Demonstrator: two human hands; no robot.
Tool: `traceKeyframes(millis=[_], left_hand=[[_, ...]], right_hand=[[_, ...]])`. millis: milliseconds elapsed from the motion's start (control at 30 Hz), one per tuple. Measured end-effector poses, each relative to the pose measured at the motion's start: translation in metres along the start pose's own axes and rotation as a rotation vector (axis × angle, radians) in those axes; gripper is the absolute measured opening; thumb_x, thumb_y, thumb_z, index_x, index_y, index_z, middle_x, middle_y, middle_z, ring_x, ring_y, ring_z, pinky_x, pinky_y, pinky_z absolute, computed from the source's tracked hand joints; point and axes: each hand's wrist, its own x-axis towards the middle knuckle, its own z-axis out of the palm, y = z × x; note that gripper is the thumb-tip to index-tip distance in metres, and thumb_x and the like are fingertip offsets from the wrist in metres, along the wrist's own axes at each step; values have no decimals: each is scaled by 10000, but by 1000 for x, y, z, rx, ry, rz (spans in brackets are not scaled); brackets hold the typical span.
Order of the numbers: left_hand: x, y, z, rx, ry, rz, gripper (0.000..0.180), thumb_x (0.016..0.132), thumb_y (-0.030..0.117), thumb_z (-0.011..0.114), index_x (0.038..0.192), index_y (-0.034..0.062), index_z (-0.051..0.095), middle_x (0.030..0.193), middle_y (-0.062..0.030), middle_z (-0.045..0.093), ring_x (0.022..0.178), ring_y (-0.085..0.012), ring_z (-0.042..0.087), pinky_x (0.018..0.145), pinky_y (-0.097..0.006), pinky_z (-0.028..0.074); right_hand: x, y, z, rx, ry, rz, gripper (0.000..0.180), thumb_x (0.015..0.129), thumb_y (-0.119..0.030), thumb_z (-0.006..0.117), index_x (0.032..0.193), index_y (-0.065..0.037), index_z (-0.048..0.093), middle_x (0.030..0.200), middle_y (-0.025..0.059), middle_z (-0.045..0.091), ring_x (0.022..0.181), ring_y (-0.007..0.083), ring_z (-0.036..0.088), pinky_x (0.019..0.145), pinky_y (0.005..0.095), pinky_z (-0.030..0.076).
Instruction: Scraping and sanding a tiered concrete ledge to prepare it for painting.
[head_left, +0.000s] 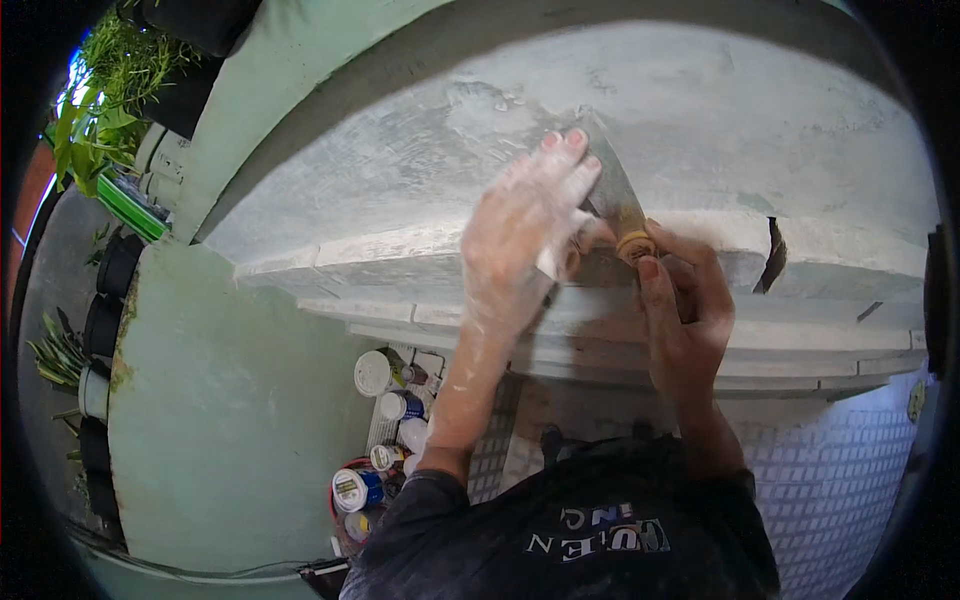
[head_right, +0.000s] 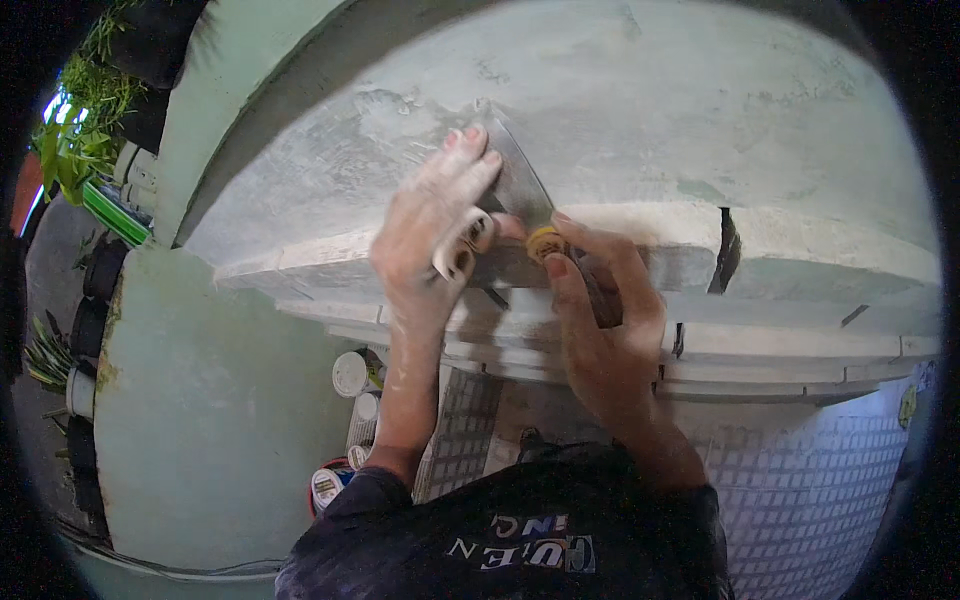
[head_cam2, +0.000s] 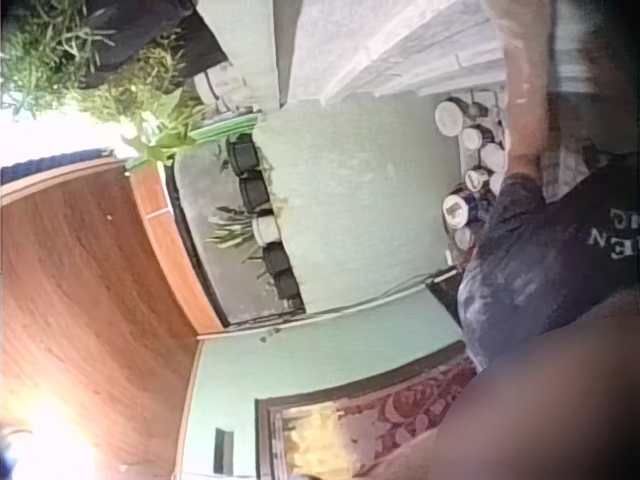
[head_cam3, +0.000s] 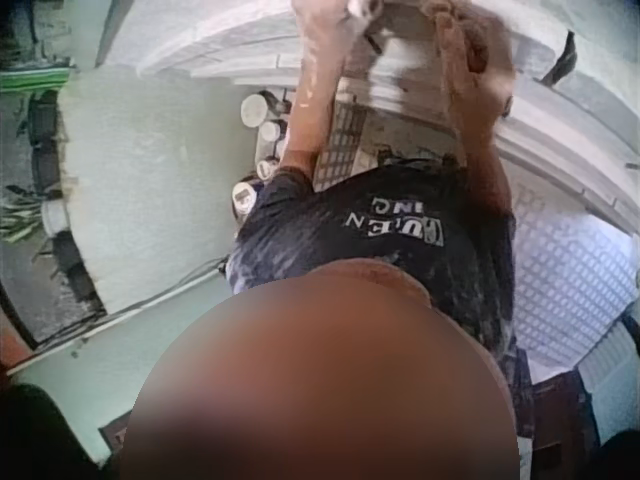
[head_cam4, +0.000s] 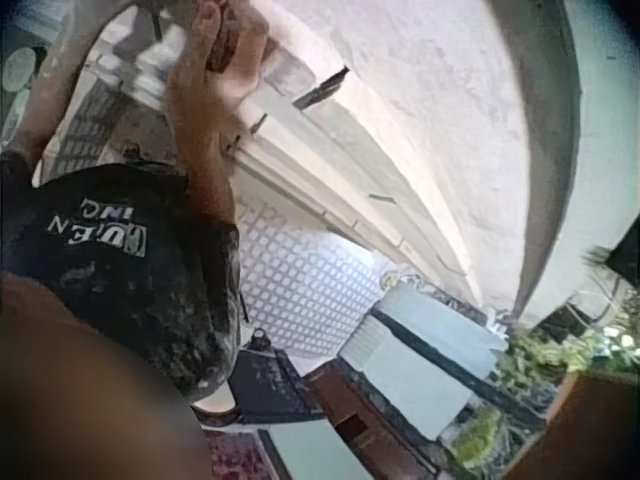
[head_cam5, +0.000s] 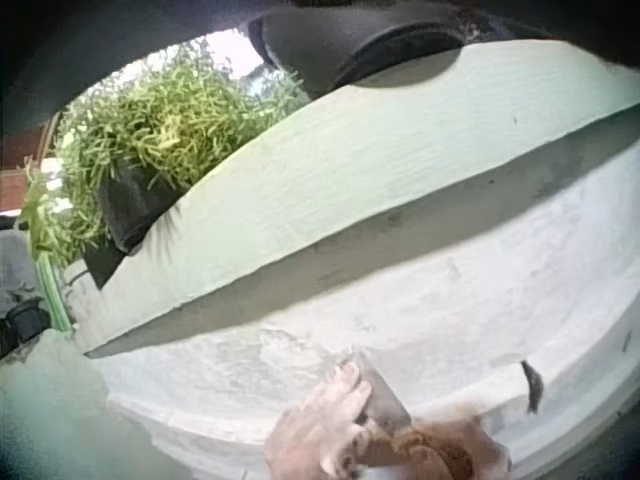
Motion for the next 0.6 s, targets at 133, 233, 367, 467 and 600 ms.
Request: traceKeyframes(millis=[133,233,367,467,600], left_hand=[[5,0,-4,13,-1,11,441,722,87,773,1159,76,714,1270,-130,662,1234,-292,600,1068,-447,435],[-5,0,-1,2,-41,5,419,810,93,692,1229,95,665,1353,-92,610,1291,-268,549,1088,-448,414],[9,-1,-13,46,-92,35,404,844,91,677,1247,98,653,1381,-91,589,1309,-263,534,1096,-443,402],[3,-7,-6,32,-77,53,419,849,98,669,1268,99,638,1388,-94,582,1304,-267,537,1091,-444,403],[5,-9,-7,7,-62,65,431,854,95,665,1283,102,628,1393,-95,577,1304,-268,536,1092,-443,402]], right_hand=[[2,4,0,29,8,135,265,981,-57,589,1238,10,595,1088,102,653,899,105,637,770,236,510],[-9,14,0,-15,27,30,273,977,-81,612,1240,-10,604,1065,76,650,818,71,598,716,222,484],[0,13,7,43,53,35,278,974,-100,626,1243,-31,610,1027,55,654,772,51,560,684,207,456],[-1,17,9,31,67,-11,276,975,-96,622,1242,-33,608,996,48,661,769,45,561,685,200,450],[-6,14,13,83,112,157,267,974,-106,628,1232,-42,610,912,26,654,727,30,544,650,182,425]])
